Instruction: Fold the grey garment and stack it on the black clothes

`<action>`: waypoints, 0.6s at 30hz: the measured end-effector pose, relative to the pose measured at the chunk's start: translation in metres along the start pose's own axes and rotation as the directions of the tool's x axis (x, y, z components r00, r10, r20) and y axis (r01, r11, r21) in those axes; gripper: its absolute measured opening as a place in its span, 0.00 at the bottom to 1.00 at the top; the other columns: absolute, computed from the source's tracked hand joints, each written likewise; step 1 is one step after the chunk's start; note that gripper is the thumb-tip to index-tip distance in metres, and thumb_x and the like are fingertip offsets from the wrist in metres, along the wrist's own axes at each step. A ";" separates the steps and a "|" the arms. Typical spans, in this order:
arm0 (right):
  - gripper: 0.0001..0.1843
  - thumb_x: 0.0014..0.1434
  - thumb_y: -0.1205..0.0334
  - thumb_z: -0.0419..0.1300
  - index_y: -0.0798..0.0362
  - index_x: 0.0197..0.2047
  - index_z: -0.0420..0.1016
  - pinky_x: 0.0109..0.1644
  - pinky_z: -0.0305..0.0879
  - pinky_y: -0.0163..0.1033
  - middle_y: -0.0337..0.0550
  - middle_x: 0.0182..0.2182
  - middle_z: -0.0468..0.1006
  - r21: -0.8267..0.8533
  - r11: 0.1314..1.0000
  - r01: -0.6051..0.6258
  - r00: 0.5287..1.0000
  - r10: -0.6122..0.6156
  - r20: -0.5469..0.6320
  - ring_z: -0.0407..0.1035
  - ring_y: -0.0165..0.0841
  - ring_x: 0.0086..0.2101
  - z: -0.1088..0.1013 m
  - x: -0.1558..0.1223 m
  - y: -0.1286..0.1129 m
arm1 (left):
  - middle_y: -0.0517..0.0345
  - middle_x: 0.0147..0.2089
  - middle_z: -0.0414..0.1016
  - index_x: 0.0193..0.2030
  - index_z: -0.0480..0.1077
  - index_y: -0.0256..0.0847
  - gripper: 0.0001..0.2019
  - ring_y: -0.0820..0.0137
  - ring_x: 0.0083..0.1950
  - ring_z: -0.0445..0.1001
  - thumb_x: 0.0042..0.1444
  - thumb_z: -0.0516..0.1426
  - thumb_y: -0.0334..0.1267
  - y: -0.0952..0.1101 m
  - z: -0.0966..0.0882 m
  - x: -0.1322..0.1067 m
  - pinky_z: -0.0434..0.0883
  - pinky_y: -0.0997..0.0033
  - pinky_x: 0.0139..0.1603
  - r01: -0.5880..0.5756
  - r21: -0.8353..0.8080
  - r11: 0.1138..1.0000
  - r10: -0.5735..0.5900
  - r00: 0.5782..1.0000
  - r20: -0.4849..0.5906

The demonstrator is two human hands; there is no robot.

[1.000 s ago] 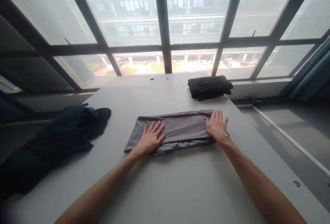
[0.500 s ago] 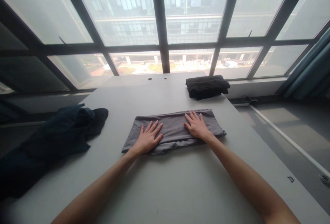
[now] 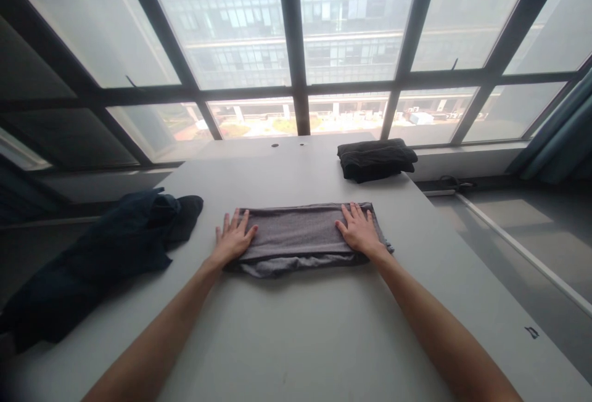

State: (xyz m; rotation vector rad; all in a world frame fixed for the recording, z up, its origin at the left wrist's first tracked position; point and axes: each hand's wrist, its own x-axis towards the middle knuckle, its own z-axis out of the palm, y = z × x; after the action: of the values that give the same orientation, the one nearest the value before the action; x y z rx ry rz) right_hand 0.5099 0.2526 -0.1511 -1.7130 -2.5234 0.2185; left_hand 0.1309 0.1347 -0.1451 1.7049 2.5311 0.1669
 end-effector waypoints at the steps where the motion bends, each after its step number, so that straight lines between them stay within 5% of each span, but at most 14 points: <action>1: 0.38 0.73 0.40 0.38 0.50 0.79 0.44 0.75 0.32 0.59 0.48 0.77 0.39 0.001 1.000 0.000 1.000 0.000 -0.003 0.33 0.41 0.74 0.000 0.000 -0.001 | 0.45 0.81 0.34 0.79 0.45 0.38 0.38 0.45 0.80 0.32 0.70 0.39 0.58 -0.008 -0.002 0.004 0.44 0.37 0.74 0.097 0.005 0.995 -0.097 0.995 -0.020; 3: 0.38 0.73 0.41 0.38 0.49 0.79 0.45 0.75 0.32 0.59 0.47 0.77 0.39 0.004 1.000 0.005 1.000 -0.005 -0.011 0.33 0.40 0.74 0.001 -0.001 -0.001 | 0.35 0.79 0.44 0.77 0.51 0.31 0.40 0.41 0.78 0.43 0.68 0.41 0.59 -0.024 -0.009 0.009 0.50 0.39 0.72 0.200 0.021 0.979 -0.200 0.980 -0.020; 6: 0.38 0.73 0.41 0.39 0.49 0.79 0.45 0.75 0.32 0.59 0.47 0.77 0.40 0.004 1.000 0.010 1.000 -0.010 -0.025 0.34 0.40 0.74 0.004 -0.001 0.002 | 0.25 0.68 0.64 0.64 0.69 0.28 0.38 0.38 0.69 0.62 0.63 0.48 0.62 -0.040 -0.023 0.012 0.64 0.46 0.64 0.203 0.059 0.977 -0.203 0.979 0.005; 9: 0.38 0.73 0.41 0.39 0.50 0.79 0.46 0.75 0.33 0.60 0.48 0.77 0.41 0.003 1.000 0.012 0.999 -0.012 -0.038 0.34 0.40 0.74 0.006 0.000 0.003 | 0.32 0.49 0.78 0.42 0.78 0.34 0.29 0.43 0.54 0.74 0.56 0.56 0.62 -0.051 -0.036 0.012 0.70 0.56 0.52 0.168 -0.003 0.986 -0.167 0.980 0.112; 12: 0.38 0.73 0.40 0.40 0.50 0.78 0.47 0.75 0.33 0.60 0.48 0.76 0.42 0.013 1.000 0.012 0.999 -0.012 -0.043 0.35 0.40 0.74 0.006 0.000 0.002 | 0.46 0.30 0.78 0.24 0.72 0.40 0.23 0.50 0.41 0.77 0.44 0.65 0.61 -0.057 -0.047 0.006 0.69 0.66 0.38 0.171 -0.182 0.968 -0.140 0.975 0.172; 15: 0.38 0.72 0.41 0.40 0.51 0.78 0.47 0.75 0.34 0.60 0.49 0.76 0.42 0.020 1.000 0.013 0.999 -0.012 -0.048 0.35 0.40 0.74 0.004 -0.001 0.001 | 0.51 0.24 0.74 0.21 0.71 0.40 0.21 0.53 0.35 0.77 0.37 0.69 0.56 -0.057 -0.054 -0.005 0.65 0.69 0.29 0.226 -0.340 0.913 -0.158 0.963 0.218; 18: 0.38 0.72 0.41 0.40 0.51 0.78 0.47 0.75 0.34 0.60 0.49 0.76 0.43 0.024 1.000 0.015 0.998 -0.014 -0.054 0.36 0.41 0.74 0.003 -0.001 0.001 | 0.50 0.30 0.79 0.31 0.77 0.35 0.21 0.56 0.35 0.77 0.36 0.70 0.51 -0.052 -0.058 -0.018 0.67 0.70 0.28 0.288 -0.611 0.737 -0.101 0.941 0.321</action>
State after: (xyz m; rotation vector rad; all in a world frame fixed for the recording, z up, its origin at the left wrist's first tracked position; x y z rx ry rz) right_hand 0.5107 0.2517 -0.1546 -1.6684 -2.4836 0.1989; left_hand 0.0824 0.0962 -0.0942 1.0858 2.0652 0.6679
